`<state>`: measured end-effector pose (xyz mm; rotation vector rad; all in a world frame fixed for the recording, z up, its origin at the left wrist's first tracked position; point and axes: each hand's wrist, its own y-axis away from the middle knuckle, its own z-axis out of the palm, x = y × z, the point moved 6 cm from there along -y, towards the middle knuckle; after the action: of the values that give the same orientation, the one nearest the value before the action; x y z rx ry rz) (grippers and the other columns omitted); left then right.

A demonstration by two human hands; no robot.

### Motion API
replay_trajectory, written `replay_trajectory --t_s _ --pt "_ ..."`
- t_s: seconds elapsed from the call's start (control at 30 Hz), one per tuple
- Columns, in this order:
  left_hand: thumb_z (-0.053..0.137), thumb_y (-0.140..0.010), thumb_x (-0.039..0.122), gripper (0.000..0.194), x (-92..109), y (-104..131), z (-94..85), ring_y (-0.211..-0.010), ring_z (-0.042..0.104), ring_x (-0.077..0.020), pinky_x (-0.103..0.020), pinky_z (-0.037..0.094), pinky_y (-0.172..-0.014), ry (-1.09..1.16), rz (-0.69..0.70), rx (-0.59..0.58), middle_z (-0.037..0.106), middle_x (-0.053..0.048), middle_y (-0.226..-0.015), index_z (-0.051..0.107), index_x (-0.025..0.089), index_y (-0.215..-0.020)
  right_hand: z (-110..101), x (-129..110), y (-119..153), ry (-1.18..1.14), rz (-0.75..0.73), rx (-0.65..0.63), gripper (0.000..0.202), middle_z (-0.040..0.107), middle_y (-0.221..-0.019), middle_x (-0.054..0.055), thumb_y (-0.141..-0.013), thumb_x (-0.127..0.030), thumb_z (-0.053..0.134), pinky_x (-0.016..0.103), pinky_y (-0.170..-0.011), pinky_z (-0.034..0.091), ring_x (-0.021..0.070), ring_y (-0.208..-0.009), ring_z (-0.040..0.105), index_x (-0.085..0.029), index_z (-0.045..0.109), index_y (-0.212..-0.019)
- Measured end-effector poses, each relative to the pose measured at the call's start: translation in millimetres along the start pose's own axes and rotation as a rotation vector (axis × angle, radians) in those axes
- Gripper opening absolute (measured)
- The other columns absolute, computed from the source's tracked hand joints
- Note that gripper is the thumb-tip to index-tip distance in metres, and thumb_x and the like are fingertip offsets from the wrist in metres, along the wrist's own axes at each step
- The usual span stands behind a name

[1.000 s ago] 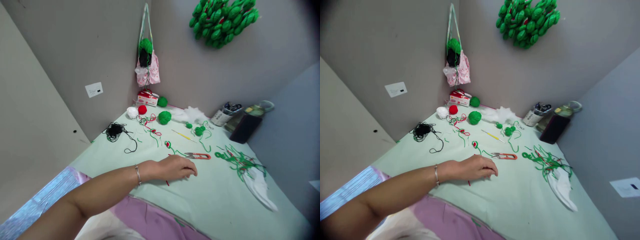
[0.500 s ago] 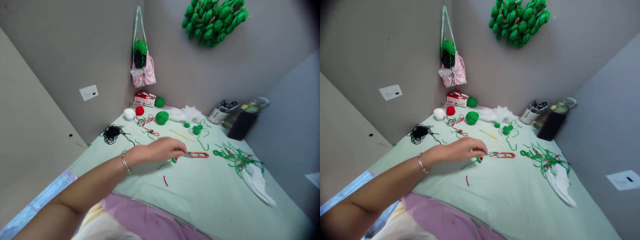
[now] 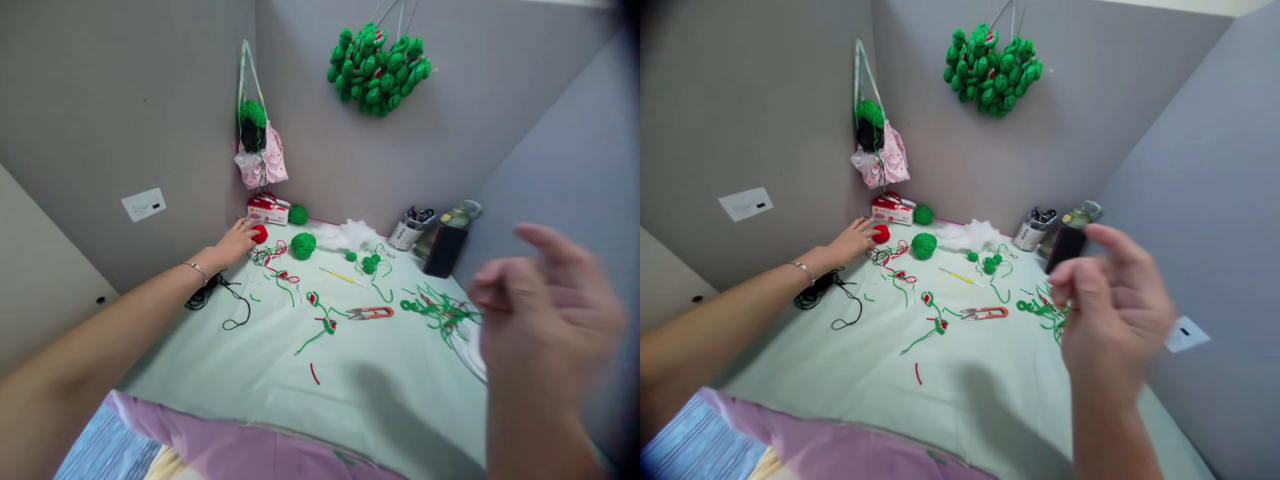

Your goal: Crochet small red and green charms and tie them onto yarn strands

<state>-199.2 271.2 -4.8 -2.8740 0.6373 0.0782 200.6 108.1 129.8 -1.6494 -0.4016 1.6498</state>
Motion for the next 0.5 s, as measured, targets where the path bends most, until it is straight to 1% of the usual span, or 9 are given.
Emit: replay_trajectory --t_s 0.07,0.1,0.17,0.23,0.27,0.3,0.33,0.43,0.5 --pt "0.057 -0.078 0.009 0.016 -1.8 -5.6 -6.6 -0.139 0.031 -0.0329 -0.048 0.014 -0.114 0.116 -0.019 0.059 0.063 -0.013 -0.129 0.072 0.014 -0.075 11.4 15.7 -1.4 -0.014 0.037 -0.039 0.027 0.065 -0.069 0.001 -0.084 -0.022 0.070 0.025 -0.052 0.047 0.0106 -0.054 0.055 -0.022 0.069 -0.111" --pt "0.060 -0.076 0.012 0.012 -4.8 -8.9 -13.3 -0.136 0.035 -0.0332 -0.047 0.016 -0.113 0.208 -0.052 0.097 0.065 -0.013 -0.125 0.071 0.014 -0.073 17.0 26.6 -2.0 -0.023 0.082 -0.070 0.023 0.066 -0.067 0.001 -0.083 -0.024 0.071 0.025 -0.053 0.048 0.0113 -0.055 0.057 -0.021 0.070 -0.106" --pt "0.064 -0.075 0.020 0.009 -12.3 -14.9 -31.9 -0.123 0.048 -0.0307 -0.042 0.027 -0.107 0.407 -0.151 0.174 0.070 -0.011 -0.113 0.071 0.014 -0.075 25.9 50.4 -2.3 -0.039 0.205 -0.130 0.017 0.070 -0.069 0.002 -0.081 -0.031 0.073 0.028 -0.062 0.053 0.0137 -0.063 0.063 -0.020 0.071 -0.095" --pt "0.061 -0.079 0.033 0.023 -12.8 -19.2 -54.7 -0.101 0.058 -0.0231 -0.034 0.040 -0.092 0.563 -0.208 0.217 0.071 -0.008 -0.100 0.071 0.013 -0.085 33.6 71.5 -1.6 -0.066 0.340 -0.199 0.018 0.071 -0.070 0.002 -0.078 -0.035 0.076 0.030 -0.071 0.056 0.0147 -0.069 0.067 -0.020 0.070 -0.087" --pt "0.060 -0.080 0.038 0.029 -9.9 -20.3 -66.3 -0.091 0.059 -0.0190 -0.030 0.043 -0.083 0.729 -0.227 0.233 0.071 -0.006 -0.094 0.070 0.012 -0.089 38.5 80.0 -1.2 -0.089 0.405 -0.242 0.020 0.071 -0.070 0.001 -0.076 -0.036 0.077 0.031 -0.073 0.056 0.0147 -0.070 0.067 -0.020 0.070 -0.085" --pt "0.061 -0.080 0.041 0.032 -3.5 -20.9 -77.9 -0.082 0.059 -0.0168 -0.028 0.044 -0.076 0.895 -0.223 0.240 0.070 -0.006 -0.089 0.069 0.012 -0.092 44.4 86.6 -0.9 -0.119 0.464 -0.284 0.022 0.071 -0.070 0.001 -0.074 -0.038 0.079 0.031 -0.074 0.056 0.0146 -0.070 0.068 -0.020 0.070 -0.084" --pt "0.061 -0.080 0.043 0.033 6.6 -20.9 -90.7 -0.077 0.058 -0.0150 -0.027 0.044 -0.070 0.955 -0.194 0.244 0.070 -0.005 -0.086 0.068 0.014 -0.093 51.7 91.6 -0.7 -0.147 0.517 -0.329 0.023 0.072 -0.073 0.002 -0.073 -0.039 0.079 0.031 -0.075 0.057 0.0142 -0.070 0.068 -0.020 0.070 -0.083" --pt "0.064 -0.079 0.037 0.025 50.0 -18.5 -124.1 -0.071 0.057 -0.0137 -0.026 0.043 -0.065 1.040 -0.068 0.207 0.067 -0.004 -0.080 0.068 0.015 -0.090 81.4 95.5 -1.0 -0.195 0.605 -0.474 0.023 0.075 -0.097 0.005 -0.073 -0.040 0.079 0.029 -0.078 0.056 0.0124 -0.075 0.068 -0.020 0.071 -0.082" --pt "0.064 -0.080 0.036 0.023 83.3 -16.9 -139.3 -0.067 0.056 -0.0129 -0.025 0.041 -0.061 1.019 0.015 0.141 0.065 -0.003 -0.073 0.069 0.015 -0.086 105.5 90.0 -1.2 -0.221 0.584 -0.565 0.021 0.071 -0.116 0.006 -0.075 -0.040 0.077 0.027 -0.078 0.055 0.0119 -0.080 0.068 -0.021 0.071 -0.082"
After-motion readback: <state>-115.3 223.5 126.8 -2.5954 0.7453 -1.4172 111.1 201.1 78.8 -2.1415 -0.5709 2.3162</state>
